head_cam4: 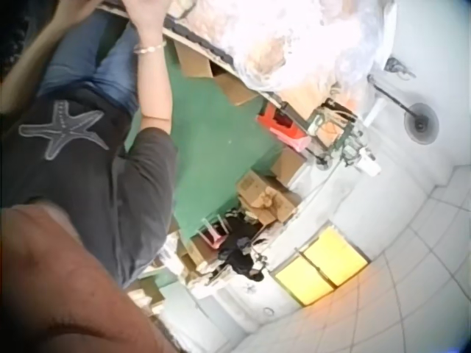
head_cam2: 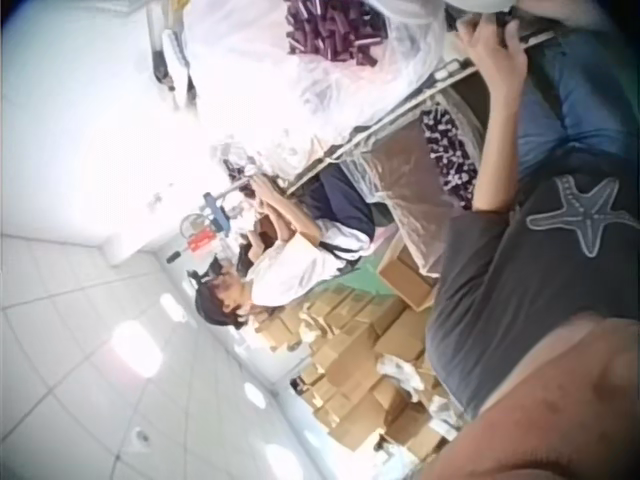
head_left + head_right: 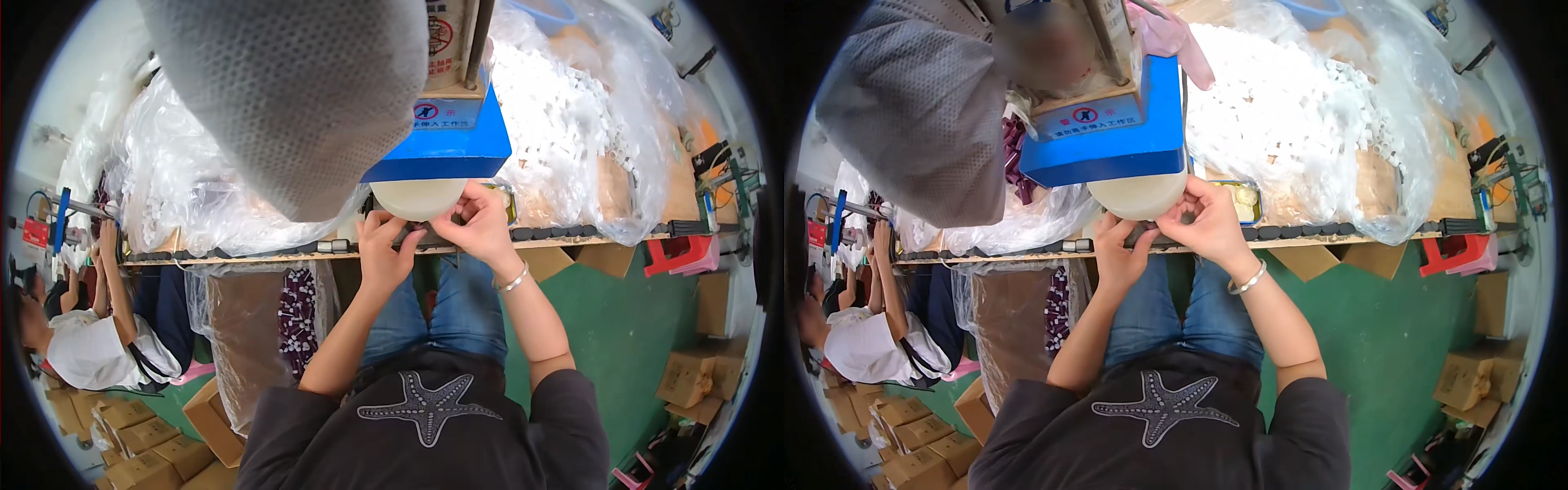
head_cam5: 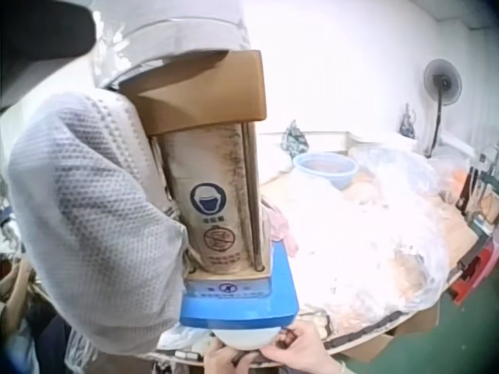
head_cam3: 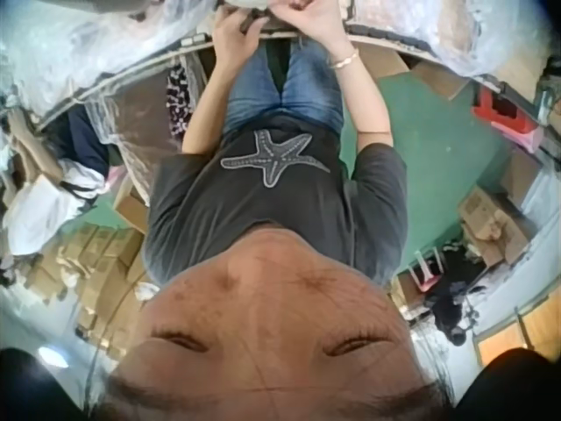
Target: The person repeatedly assembles tube components by inserting white inner pieces into outer caps and pressing them together using a tabletop press by hand.
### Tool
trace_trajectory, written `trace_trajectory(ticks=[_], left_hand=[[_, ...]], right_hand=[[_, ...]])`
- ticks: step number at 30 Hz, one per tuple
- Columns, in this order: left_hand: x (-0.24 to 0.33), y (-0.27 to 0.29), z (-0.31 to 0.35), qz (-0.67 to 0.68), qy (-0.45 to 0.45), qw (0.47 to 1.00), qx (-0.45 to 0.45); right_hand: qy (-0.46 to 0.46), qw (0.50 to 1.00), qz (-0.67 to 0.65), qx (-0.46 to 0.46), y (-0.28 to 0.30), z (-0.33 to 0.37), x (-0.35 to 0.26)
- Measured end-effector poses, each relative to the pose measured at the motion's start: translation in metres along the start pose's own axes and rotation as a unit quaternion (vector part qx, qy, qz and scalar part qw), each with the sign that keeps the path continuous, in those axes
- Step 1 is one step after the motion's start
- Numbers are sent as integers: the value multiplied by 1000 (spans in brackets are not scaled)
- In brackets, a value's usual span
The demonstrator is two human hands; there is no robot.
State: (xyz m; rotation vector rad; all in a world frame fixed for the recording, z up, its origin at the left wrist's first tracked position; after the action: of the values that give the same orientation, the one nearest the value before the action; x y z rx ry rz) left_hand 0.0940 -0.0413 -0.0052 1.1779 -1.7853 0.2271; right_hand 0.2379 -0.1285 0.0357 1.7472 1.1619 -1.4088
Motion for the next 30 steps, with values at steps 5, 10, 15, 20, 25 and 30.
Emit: trace_trajectory(ticks=[5, 10, 15, 20, 25, 30], left_hand=[[-4, -7, 14, -17, 53, 997, 61], [0, -2, 10, -12, 47, 998, 36], [-2, -2, 9, -15, 39, 999, 26], [0, 1, 9, -25, 53, 998, 13], [12, 17, 19, 34, 36, 997, 66], [3, 31, 37, 47, -4, 997, 63]], right_hand=[[8, 999, 41, 2, -4, 3, 2], [9, 990, 138, -1, -8, 4, 4], [-32, 985, 166, -31, -13, 1, 11], [-31, 994, 100, -10, -4, 14, 17], [-84, 991, 81, 71, 37, 72, 17], [-109, 985, 100, 88, 67, 114, 3]])
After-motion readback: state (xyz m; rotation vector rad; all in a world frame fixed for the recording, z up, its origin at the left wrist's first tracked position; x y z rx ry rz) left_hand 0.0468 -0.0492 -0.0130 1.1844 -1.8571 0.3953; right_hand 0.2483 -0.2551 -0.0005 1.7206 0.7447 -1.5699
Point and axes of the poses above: each hand's wrist, its own z-axis away from the middle knuckle, its own y-axis out of the back of the hand, x = y × z, the point moved 1 cm from there along -z, towards the middle knuckle, and after that the axes turned 12 degrees about z, right-handed, at the moved point
